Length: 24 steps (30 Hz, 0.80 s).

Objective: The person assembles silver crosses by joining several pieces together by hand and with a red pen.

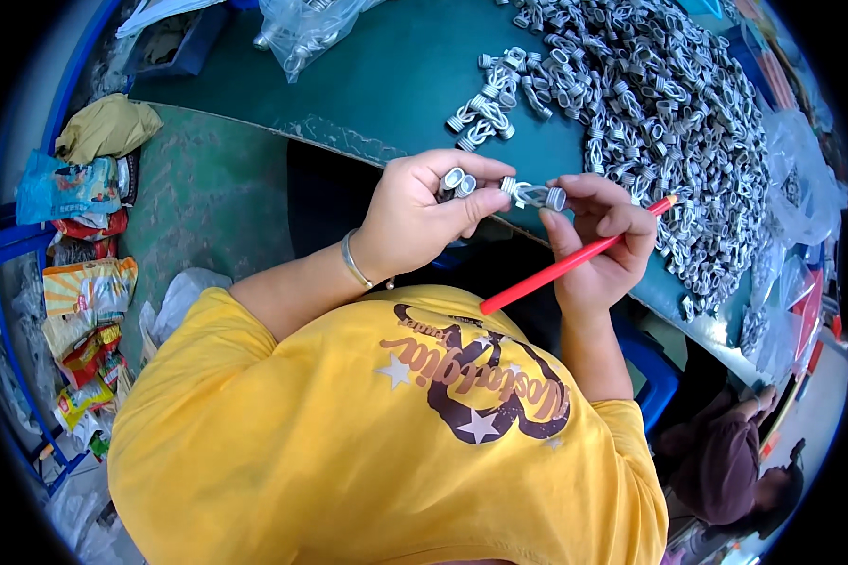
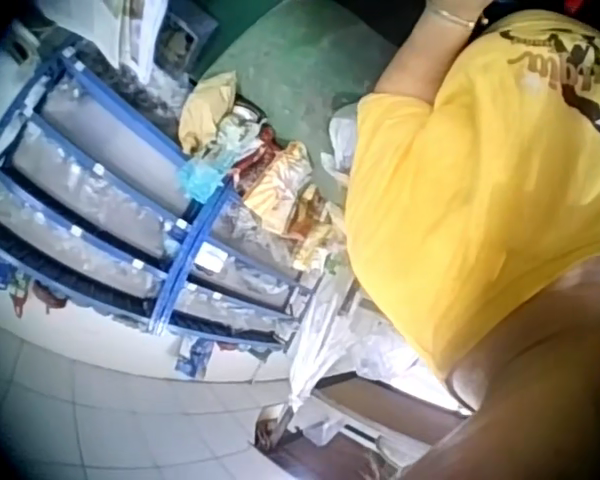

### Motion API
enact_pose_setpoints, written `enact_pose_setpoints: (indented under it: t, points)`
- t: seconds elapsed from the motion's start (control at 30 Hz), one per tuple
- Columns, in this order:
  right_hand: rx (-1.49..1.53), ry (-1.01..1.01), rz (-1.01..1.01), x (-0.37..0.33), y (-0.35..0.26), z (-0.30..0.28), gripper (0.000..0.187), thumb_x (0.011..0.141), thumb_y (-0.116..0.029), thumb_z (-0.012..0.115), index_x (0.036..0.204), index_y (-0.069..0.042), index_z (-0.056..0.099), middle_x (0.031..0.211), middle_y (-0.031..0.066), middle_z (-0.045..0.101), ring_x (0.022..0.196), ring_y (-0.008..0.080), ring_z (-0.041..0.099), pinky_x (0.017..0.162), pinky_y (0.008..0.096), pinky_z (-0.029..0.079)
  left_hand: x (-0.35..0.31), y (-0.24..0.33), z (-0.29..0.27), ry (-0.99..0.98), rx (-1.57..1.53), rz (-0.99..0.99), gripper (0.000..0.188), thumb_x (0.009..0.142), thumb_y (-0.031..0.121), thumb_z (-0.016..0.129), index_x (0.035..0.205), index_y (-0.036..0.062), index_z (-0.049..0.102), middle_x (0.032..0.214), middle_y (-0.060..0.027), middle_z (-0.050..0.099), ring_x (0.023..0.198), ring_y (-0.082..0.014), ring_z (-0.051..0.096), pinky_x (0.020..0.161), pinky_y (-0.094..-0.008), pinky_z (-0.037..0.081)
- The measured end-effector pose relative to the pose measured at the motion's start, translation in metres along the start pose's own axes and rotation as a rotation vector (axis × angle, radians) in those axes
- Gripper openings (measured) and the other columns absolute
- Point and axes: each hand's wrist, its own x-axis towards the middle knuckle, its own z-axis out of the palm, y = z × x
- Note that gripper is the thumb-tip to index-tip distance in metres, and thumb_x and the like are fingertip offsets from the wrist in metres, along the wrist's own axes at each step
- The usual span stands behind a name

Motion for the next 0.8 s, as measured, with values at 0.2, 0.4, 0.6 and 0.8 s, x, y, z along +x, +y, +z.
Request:
enact_pose_setpoints:
  t: [0.2, 0.4, 0.6, 0.8]
  points:
    - [-0.164, -0.062, -0.178, 0.003, -0.005, 0.006, 0.043, 0.067, 0.008, 0.069, 0.083, -0.007, 0.032, 0.091, 0.0204, 0.059, 0.075, 0.0212, 0.056, 0.063, 0.0282, 0.047, 0.0, 0.002, 0.0, -0.079, -0.147, -0.135, 0.02, 0.083, 0.004, 0.056, 0.1, -0.0042, 0.057, 0.075, -0.0071, 0.06, 0.054, -0.0062, 0.049, 0.044, -0.0174, 0.039]
    - [-0.259, -0.272, -0.297, 0.011, -0.01, 0.009, 0.035, 0.065, 0.007, 0.069, 0.074, -0.007, 0.038, 0.084, 0.0172, 0.062, 0.074, 0.0271, 0.06, 0.065, 0.0331, 0.048, -0.001, 0.004, -0.004, -0.109, -0.52, -0.341, 0.026, 0.087, 0.01, 0.049, 0.109, -0.004, 0.05, 0.085, -0.0117, 0.06, 0.067, -0.0152, 0.061, 0.048, -0.0219, 0.049]
    - [-0.803, -0.122, -0.103, 0.034, 0.003, -0.012, 0.022, 0.067, 0.005, 0.065, 0.074, -0.002, 0.045, 0.079, 0.0135, 0.06, 0.068, 0.0278, 0.057, 0.061, 0.0318, 0.046, -0.02, -0.024, -0.036, -0.366, -0.403, -0.758, 0.026, 0.086, 0.011, 0.051, 0.107, -0.0042, 0.048, 0.087, -0.014, 0.059, 0.064, -0.0142, 0.06, 0.05, -0.0221, 0.049]
    - [-1.097, -0.199, -0.135, 0.053, 0.022, -0.007, 0.018, 0.07, -0.006, 0.066, 0.077, -0.007, 0.05, 0.067, 0.0078, 0.055, 0.065, 0.0293, 0.053, 0.055, 0.0388, 0.042, -0.003, -0.09, -0.039, -0.096, -0.381, -0.801, 0.049, 0.083, 0.013, 0.058, 0.121, -0.0049, 0.035, 0.114, -0.017, 0.048, 0.099, -0.0267, 0.053, 0.085, -0.038, 0.045]
